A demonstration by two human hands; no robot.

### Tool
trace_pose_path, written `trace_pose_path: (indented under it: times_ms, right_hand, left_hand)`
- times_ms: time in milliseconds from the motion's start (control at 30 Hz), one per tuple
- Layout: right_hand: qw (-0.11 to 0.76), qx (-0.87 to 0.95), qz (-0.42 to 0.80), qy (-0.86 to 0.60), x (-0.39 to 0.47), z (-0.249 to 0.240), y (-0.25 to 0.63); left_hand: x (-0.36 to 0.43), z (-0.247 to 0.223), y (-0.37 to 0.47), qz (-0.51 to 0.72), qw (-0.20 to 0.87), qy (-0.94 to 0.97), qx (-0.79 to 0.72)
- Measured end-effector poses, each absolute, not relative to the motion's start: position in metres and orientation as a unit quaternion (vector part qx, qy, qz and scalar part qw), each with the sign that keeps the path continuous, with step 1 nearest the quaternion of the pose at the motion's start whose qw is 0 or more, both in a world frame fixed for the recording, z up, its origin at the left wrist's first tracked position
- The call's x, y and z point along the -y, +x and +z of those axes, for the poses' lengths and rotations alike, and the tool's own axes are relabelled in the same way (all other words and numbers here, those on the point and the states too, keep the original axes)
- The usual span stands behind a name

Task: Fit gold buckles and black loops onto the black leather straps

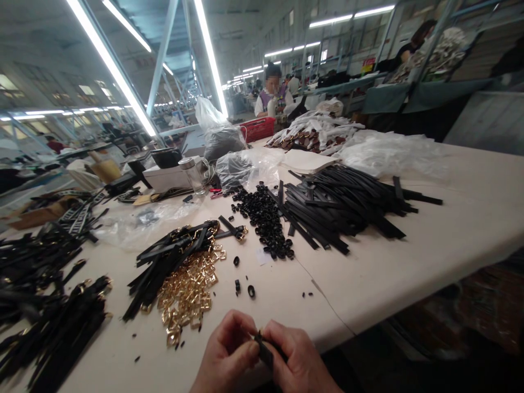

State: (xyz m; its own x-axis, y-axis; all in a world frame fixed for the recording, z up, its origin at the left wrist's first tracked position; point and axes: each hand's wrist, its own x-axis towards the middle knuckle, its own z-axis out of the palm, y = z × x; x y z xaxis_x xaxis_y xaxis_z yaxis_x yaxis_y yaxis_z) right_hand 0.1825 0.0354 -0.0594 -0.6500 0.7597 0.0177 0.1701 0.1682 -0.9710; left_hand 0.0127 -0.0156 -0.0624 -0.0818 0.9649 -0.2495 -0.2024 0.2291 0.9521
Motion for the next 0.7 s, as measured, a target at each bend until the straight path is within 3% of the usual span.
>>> trace_pose_path:
  times_ms: [200,400,600,700]
  right_hand:
    - [0.188,0.791,0.505,-0.291,-0.043,-0.056,0.194]
    - [0.102,0.859,0.400,-0.303,-0.052,-0.046,0.204]
    - [0.090,0.930,0.229,-0.272,-0.068,-0.044,0.195]
    - [0.191,0.931,0.151,-0.272,-0.073,-0.047,0.194]
  left_hand:
    - [0.007,-0.046,0.008,0.405,0.677,0.335,-0.514]
    - [0.009,-0.058,0.000,0.384,0.643,0.367,-0.551]
    - [0.004,-0.051,0.001,0.325,0.541,0.459,-0.625]
    - [-0.001,-0.048,0.004,0.386,0.548,0.417,-0.614]
